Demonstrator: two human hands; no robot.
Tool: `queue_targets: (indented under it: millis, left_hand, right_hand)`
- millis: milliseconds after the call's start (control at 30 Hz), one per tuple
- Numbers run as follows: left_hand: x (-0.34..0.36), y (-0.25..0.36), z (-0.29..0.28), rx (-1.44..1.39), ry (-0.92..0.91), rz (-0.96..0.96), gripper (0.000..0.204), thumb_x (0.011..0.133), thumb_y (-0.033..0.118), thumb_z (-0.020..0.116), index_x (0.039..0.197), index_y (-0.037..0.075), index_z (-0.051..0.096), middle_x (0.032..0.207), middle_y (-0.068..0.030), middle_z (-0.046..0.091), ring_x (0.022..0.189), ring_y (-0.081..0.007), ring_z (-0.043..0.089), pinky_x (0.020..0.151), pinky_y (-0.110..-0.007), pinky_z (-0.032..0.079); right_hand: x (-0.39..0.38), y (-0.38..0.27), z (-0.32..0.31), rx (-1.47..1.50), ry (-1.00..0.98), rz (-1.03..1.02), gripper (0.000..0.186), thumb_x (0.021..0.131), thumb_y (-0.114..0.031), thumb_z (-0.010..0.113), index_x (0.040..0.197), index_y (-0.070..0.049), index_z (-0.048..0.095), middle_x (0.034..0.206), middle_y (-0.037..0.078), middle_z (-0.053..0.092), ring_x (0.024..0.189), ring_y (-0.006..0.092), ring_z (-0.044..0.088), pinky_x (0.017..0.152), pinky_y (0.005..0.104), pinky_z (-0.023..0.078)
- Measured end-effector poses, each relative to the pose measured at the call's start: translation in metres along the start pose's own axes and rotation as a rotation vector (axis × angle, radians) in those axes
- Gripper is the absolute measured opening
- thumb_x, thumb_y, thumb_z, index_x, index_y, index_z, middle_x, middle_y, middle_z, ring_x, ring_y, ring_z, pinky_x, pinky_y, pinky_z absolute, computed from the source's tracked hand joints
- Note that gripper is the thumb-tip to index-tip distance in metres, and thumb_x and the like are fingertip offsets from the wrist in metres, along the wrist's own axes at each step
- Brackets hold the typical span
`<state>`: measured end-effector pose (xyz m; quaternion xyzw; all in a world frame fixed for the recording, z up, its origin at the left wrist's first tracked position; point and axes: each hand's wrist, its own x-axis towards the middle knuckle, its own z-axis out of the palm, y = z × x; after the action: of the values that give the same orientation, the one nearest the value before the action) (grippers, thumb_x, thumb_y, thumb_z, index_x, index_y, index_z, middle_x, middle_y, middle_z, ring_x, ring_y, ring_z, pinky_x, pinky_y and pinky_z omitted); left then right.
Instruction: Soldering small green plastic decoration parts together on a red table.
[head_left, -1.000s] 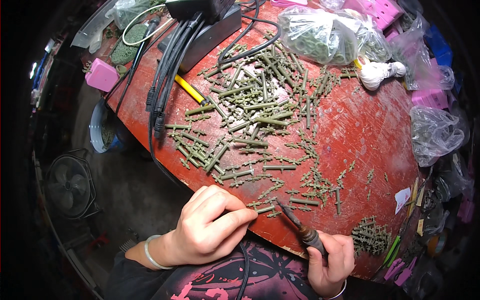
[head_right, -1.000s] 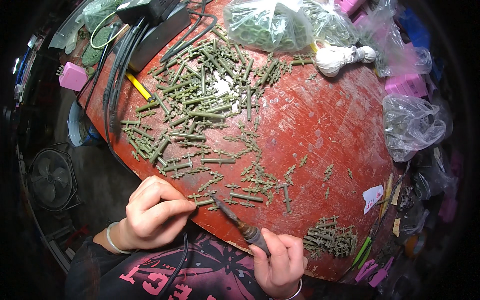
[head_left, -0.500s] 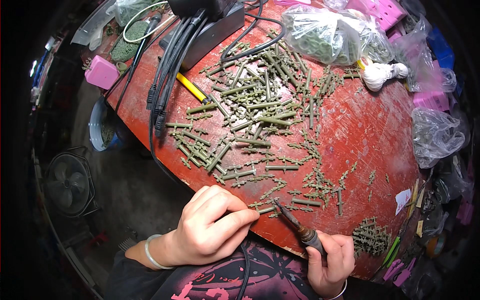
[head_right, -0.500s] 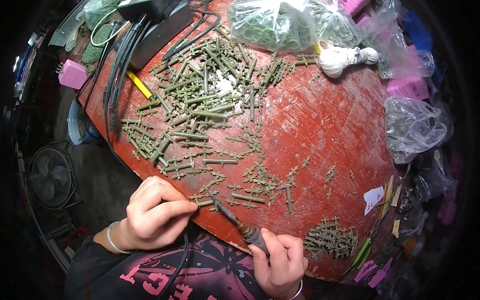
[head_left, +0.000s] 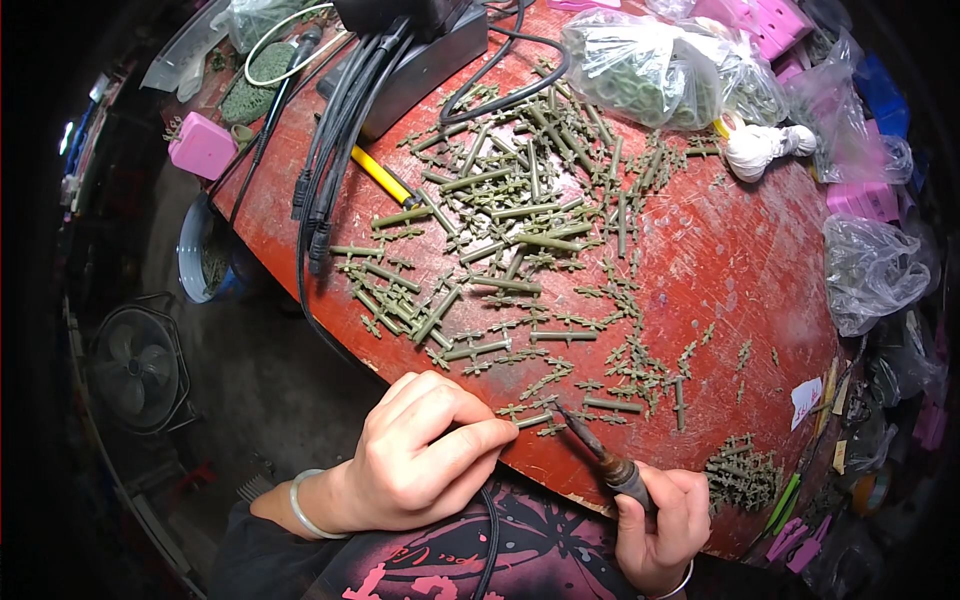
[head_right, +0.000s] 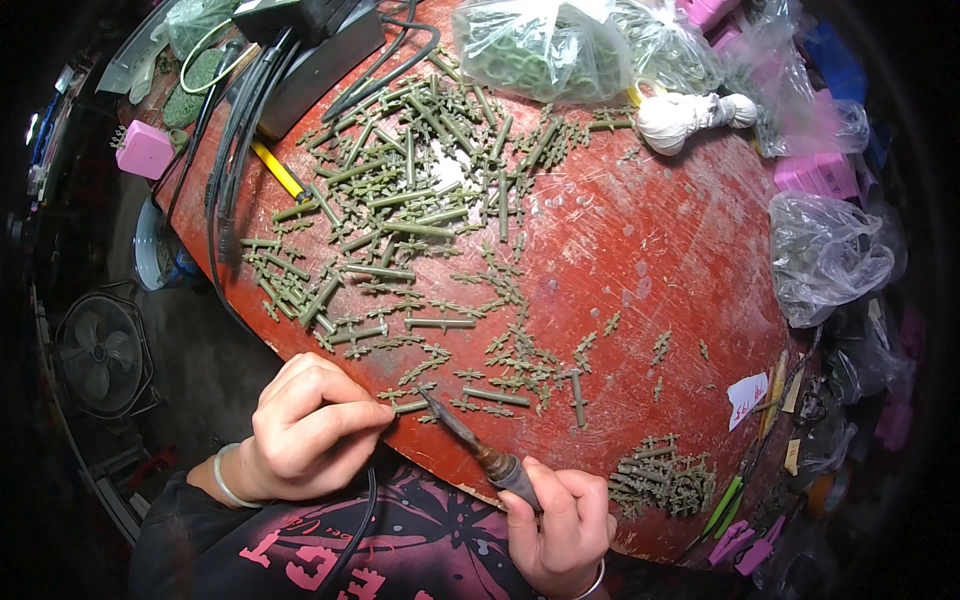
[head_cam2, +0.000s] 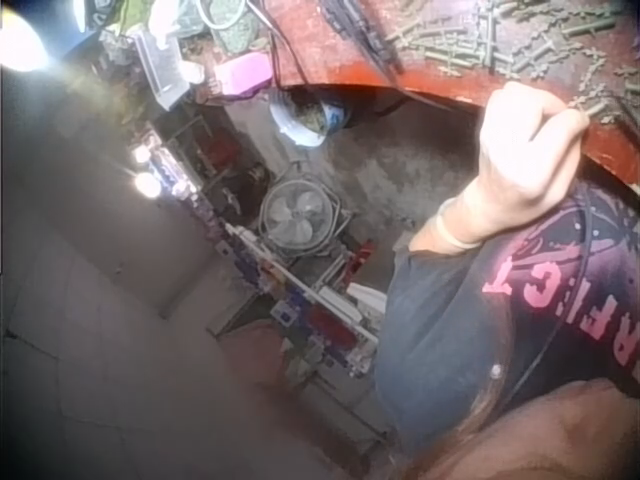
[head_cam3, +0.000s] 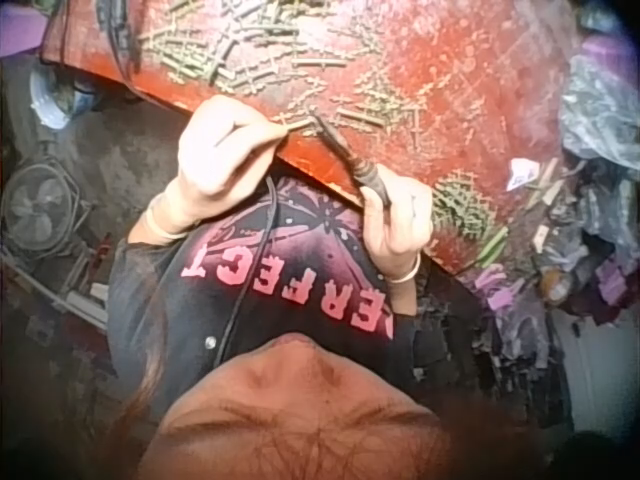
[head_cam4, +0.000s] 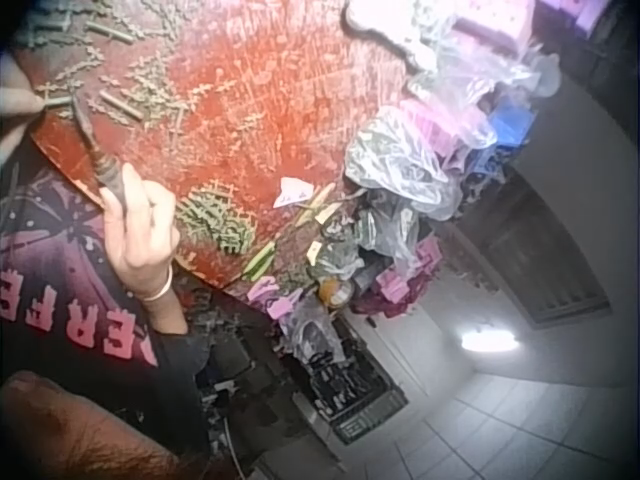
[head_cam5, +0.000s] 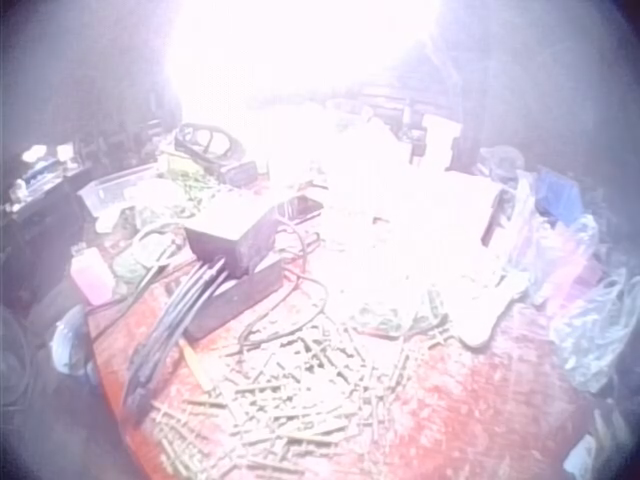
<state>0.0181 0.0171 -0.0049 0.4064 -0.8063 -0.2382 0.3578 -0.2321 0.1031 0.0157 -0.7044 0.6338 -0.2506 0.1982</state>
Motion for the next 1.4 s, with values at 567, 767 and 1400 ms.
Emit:
queue_targets:
  millis: [567, 767, 1400]
  left_hand:
    - [0.001, 0.002, -0.001, 0.012, -0.035, -0.01, 0.032, 0.062, -0.009, 0.077, 0.091, 0.002, 0.072, 0.081, -0.0063, 0.063, 0.07, -0.0235, 0.06, 0.062, -0.035, 0.046]
    - [0.001, 0.003, -0.001, 0.005, -0.028, -0.023, 0.03, 0.063, -0.008, 0.077, 0.091, 0.002, 0.072, 0.082, -0.0063, 0.062, 0.071, -0.0238, 0.06, 0.063, -0.035, 0.045]
    - [-0.002, 0.002, 0.001, 0.004, 0.002, -0.003, 0.031, 0.064, -0.007, 0.08, 0.092, 0.003, 0.073, 0.081, -0.0053, 0.064, 0.07, -0.0229, 0.061, 0.063, -0.034, 0.046]
  right_hand:
    - [-0.064, 0.027, -0.003, -0.048, 0.284, 0.145, 0.031, 0.1, -0.005, 0.057, 0.126, 0.01, 0.05, 0.111, 0.022, 0.055, 0.09, 0.0245, 0.058, 0.079, 0.0319, 0.052]
    - [-0.058, 0.021, -0.011, -0.184, 0.248, 0.125, 0.035, 0.092, 0.001, 0.065, 0.125, 0.01, 0.056, 0.104, 0.021, 0.057, 0.083, 0.0272, 0.062, 0.067, 0.0337, 0.054]
    - [-0.055, 0.018, -0.009, -0.204, 0.367, 0.059, 0.026, 0.096, -0.005, 0.068, 0.117, 0.01, 0.063, 0.101, 0.022, 0.063, 0.082, 0.0323, 0.064, 0.071, 0.0363, 0.053]
